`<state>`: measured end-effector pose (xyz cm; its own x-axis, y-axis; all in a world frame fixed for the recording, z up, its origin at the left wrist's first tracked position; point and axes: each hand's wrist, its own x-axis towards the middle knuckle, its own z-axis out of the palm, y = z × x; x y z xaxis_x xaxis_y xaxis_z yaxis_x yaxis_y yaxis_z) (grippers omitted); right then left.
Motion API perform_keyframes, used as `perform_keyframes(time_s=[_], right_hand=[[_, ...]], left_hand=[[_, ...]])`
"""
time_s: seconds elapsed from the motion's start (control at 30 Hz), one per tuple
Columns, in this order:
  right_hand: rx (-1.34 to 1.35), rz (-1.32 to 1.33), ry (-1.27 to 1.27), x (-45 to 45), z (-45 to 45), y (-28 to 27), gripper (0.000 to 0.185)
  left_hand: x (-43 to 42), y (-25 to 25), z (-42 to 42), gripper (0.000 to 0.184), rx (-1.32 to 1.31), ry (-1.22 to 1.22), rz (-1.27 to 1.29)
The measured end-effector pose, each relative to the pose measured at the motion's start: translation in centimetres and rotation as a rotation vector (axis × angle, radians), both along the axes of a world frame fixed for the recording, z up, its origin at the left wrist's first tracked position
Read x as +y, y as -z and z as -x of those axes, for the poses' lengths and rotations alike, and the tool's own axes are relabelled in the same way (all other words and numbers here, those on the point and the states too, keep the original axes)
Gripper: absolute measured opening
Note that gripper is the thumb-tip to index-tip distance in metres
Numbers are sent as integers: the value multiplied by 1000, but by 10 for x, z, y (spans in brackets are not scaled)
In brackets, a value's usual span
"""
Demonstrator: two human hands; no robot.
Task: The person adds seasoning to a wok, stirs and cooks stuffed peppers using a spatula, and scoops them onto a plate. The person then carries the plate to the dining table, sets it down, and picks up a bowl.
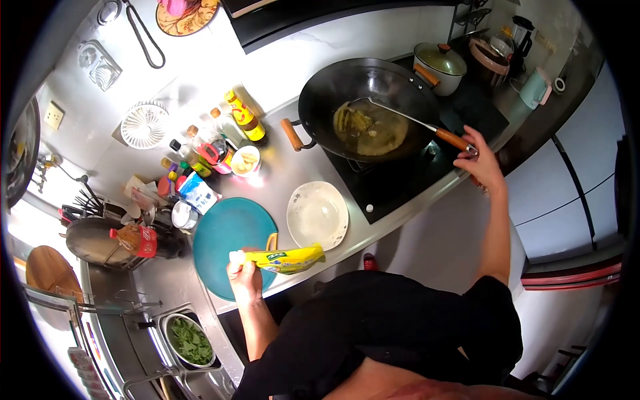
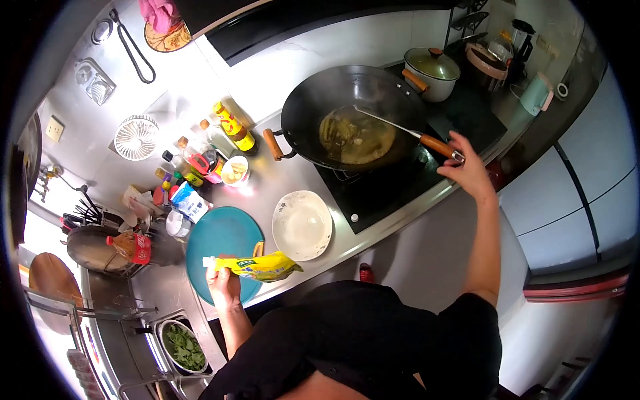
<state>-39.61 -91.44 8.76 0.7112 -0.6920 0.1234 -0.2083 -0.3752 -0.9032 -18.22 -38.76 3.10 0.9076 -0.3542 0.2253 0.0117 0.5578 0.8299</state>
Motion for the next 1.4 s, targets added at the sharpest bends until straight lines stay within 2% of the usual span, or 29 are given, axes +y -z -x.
perform_keyframes(time_s=[0.03, 0.07, 0.17, 0.27, 0.33, 0.4, 0.47, 0.53, 0.57, 0.67, 0.77, 0.83, 0.9, 0.93, 0.97, 1.03, 1.07, 1.1, 1.13, 1.17, 1.23, 1.3, 1.33, 1.4], right_hand=[[-32, -97, -59, -5, 3, 15, 75], [-215, -254, -39, -7, -2, 27, 63], [-397, -305, 29, -5, -22, 30, 40], [-341, 5, 21, 20, -60, -7, 33], [-340, 255, -180, 42, -81, -34, 27], [-307, 303, -228, 46, -87, -38, 24], [-274, 284, -150, 44, -81, -32, 27], [-318, 65, 31, 17, -70, 4, 30], [-303, -266, 118, -1, -62, 21, 35], [-572, -537, 152, -23, -44, 55, 30], [-629, -628, 367, 0, -27, 68, 34], [-490, -364, 193, 37, -19, 96, 46], [-170, -285, -284, 99, -25, 102, 63], [-110, -255, -467, 135, -30, 105, 73], [-170, -65, -449, 169, -33, 120, 73], [-185, 170, -337, 178, -38, 149, 73], [-148, 209, -226, 168, -36, 158, 72], [-356, -16, -223, 164, -38, 146, 71], [-578, -228, -225, 161, -41, 131, 71], [-1028, -721, -322, 160, -46, 93, 70], [-1003, -689, -117, 133, -31, 80, 70], [-931, -410, -37, 103, -17, 65, 68], [-1081, -453, 11, 95, -15, 56, 66], [-967, -261, 202, 86, -14, 34, 65]], left_hand=[[1, -1, 1, 15, 22, 0, 1], [2, -2, 3, 16, 46, -1, 0], [-1, -5, 6, 18, 64, -36, 6], [-6, -6, 4, 20, 57, -40, 4], [-14, -8, 4, 20, 51, -21, 14], [-22, -11, 5, 22, 30, 17, 30], [-28, -15, 10, 24, 24, 1, 57], [-29, -13, 14, 24, 35, 26, 91], [-29, -12, 14, 25, 46, 50, 98], [-34, -5, 16, 26, 115, 25, 127], [-70, -27, 23, 23, 194, 48, 207], [-91, -27, 20, 30, 214, 123, 243], [-123, -28, 15, 41, 197, 228, 246], [-150, -51, 19, 48, 179, 252, 247], [-166, -58, 16, 54, 173, 428, 259], [-217, -81, 28, 46, 258, 432, 223], [-233, -85, 30, 43, 241, 550, 273], [-246, -87, 37, 42, 290, 552, 235], [-258, -88, 39, 39, 281, 628, 302], [-269, -87, 39, 41, 278, 661, 281], [-278, -85, 37, 44, 173, 701, 166], [-273, -85, 34, 51, 1, 696, -79], [-264, -88, 38, 46, -27, 666, -161], [-246, -61, 31, 36, -12, 827, -291]])
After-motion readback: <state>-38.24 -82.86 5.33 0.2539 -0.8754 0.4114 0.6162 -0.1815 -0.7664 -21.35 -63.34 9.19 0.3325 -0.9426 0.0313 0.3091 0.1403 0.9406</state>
